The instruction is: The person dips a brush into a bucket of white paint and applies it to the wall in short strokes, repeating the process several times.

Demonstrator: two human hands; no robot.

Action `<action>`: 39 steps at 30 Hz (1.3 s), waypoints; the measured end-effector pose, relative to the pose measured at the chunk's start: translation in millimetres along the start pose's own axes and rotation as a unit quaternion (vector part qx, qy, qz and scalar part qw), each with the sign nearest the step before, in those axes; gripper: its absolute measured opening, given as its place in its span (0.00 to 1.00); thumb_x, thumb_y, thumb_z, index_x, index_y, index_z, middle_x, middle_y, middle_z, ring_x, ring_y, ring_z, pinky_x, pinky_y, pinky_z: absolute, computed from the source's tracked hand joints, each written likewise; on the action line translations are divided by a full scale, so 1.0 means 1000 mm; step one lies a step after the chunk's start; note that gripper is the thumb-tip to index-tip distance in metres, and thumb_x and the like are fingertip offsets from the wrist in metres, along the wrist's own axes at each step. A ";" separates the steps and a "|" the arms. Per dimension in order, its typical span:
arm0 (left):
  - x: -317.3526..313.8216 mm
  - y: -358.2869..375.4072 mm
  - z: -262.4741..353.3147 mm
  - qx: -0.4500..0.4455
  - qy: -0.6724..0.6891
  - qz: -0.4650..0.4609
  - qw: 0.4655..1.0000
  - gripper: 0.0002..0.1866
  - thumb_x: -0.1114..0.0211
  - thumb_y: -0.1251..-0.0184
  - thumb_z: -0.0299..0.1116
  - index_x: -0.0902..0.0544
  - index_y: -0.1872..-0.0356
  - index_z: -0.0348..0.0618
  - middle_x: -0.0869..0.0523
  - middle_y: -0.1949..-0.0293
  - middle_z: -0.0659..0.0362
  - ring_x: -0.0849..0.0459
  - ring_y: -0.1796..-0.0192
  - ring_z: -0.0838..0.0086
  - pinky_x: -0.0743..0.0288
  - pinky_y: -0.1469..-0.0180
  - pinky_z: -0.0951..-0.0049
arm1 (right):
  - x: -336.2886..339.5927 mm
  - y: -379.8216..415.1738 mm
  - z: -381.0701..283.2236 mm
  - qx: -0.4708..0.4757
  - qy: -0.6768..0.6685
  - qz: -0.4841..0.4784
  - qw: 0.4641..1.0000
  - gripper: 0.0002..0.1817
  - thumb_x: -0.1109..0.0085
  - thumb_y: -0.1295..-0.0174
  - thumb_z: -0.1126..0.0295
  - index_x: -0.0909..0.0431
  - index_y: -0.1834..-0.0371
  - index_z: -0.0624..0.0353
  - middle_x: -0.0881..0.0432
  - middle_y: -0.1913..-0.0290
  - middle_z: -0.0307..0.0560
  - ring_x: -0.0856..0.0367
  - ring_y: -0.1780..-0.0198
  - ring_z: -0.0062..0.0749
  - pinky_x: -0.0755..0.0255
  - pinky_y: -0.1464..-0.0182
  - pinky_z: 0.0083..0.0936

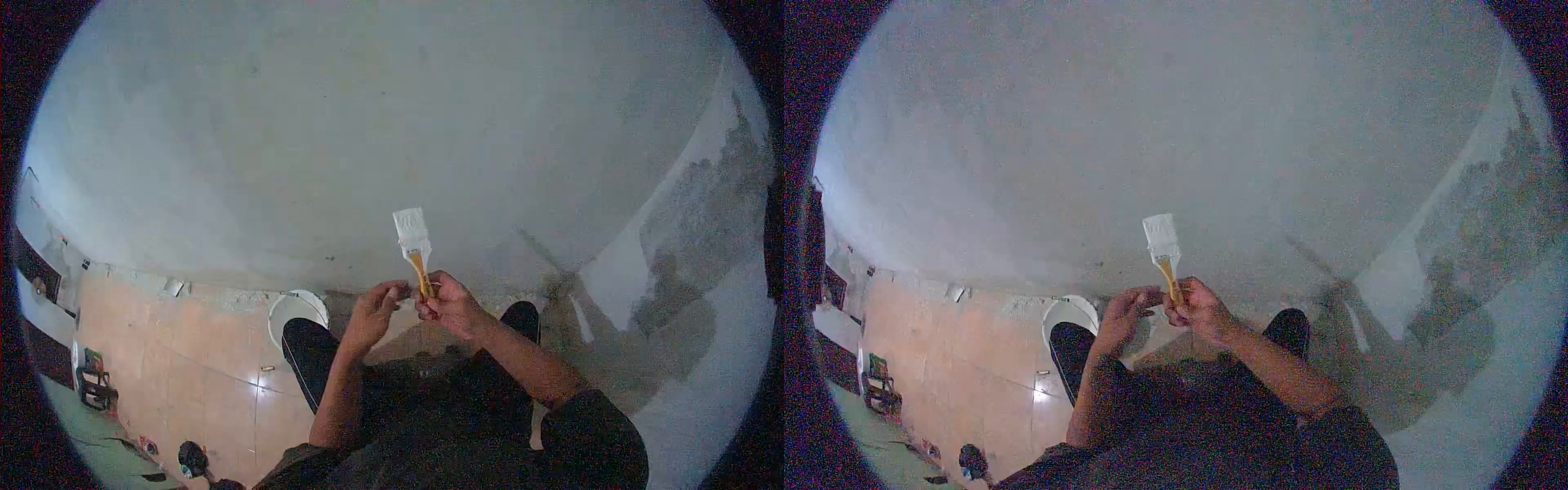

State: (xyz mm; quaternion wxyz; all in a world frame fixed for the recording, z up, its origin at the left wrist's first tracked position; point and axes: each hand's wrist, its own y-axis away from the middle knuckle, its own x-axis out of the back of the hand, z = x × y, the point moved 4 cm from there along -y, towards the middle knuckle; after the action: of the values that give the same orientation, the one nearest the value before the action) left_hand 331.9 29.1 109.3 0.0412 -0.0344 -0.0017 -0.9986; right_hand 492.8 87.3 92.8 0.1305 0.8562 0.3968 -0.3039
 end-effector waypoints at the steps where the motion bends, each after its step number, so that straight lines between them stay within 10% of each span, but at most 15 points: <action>1: -0.010 0.002 0.007 -0.014 0.037 0.004 0.999 0.17 0.46 0.23 0.39 0.21 0.44 0.37 0.14 0.53 0.56 0.18 0.48 0.72 0.25 0.47 0.70 | 0.001 0.003 0.000 0.006 0.012 0.016 1.000 0.19 0.42 0.34 0.72 0.34 0.42 0.57 0.24 0.54 0.44 0.26 0.61 0.25 0.30 0.58 0.23; 11: -0.066 0.012 0.049 -0.044 -0.078 0.124 0.988 0.17 0.39 0.29 0.34 0.19 0.46 0.33 0.11 0.61 0.52 0.13 0.59 0.73 0.20 0.54 0.72 | -0.020 0.025 -0.013 0.132 0.045 0.150 0.979 0.15 0.46 0.28 0.65 0.32 0.45 0.59 0.22 0.57 0.40 0.24 0.59 0.22 0.27 0.55 0.23; 19: -0.068 0.022 0.071 -0.089 -0.142 0.179 0.969 0.15 0.38 0.30 0.35 0.16 0.50 0.35 0.10 0.65 0.54 0.12 0.63 0.74 0.20 0.60 0.73 | -0.035 0.037 -0.024 0.208 0.345 0.213 0.890 0.17 0.43 0.34 0.80 0.32 0.44 0.63 0.24 0.51 0.41 0.24 0.47 0.24 0.27 0.47 0.24; 23: -0.063 0.018 0.054 -0.062 -0.097 0.189 0.975 0.15 0.39 0.29 0.36 0.15 0.51 0.36 0.11 0.68 0.55 0.14 0.66 0.74 0.21 0.60 0.72 | -0.050 0.041 -0.032 0.216 0.220 0.205 0.929 0.19 0.40 0.36 0.80 0.32 0.43 0.64 0.23 0.49 0.45 0.22 0.50 0.25 0.25 0.49 0.23; 39: -0.065 0.004 0.057 -0.075 -0.149 0.057 0.984 0.14 0.39 0.33 0.30 0.17 0.49 0.39 0.15 0.50 0.48 0.17 0.46 0.57 0.26 0.43 0.60 | -0.002 0.030 -0.044 0.152 0.195 0.217 0.944 0.18 0.37 0.35 0.71 0.26 0.46 0.67 0.19 0.65 0.39 0.24 0.66 0.18 0.28 0.64 0.19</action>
State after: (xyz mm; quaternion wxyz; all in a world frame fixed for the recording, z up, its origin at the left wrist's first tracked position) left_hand 401.0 31.3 161.2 0.0945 -0.1855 0.0687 -0.9757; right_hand 532.6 86.7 127.9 -0.0186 0.9737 0.1683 -0.1523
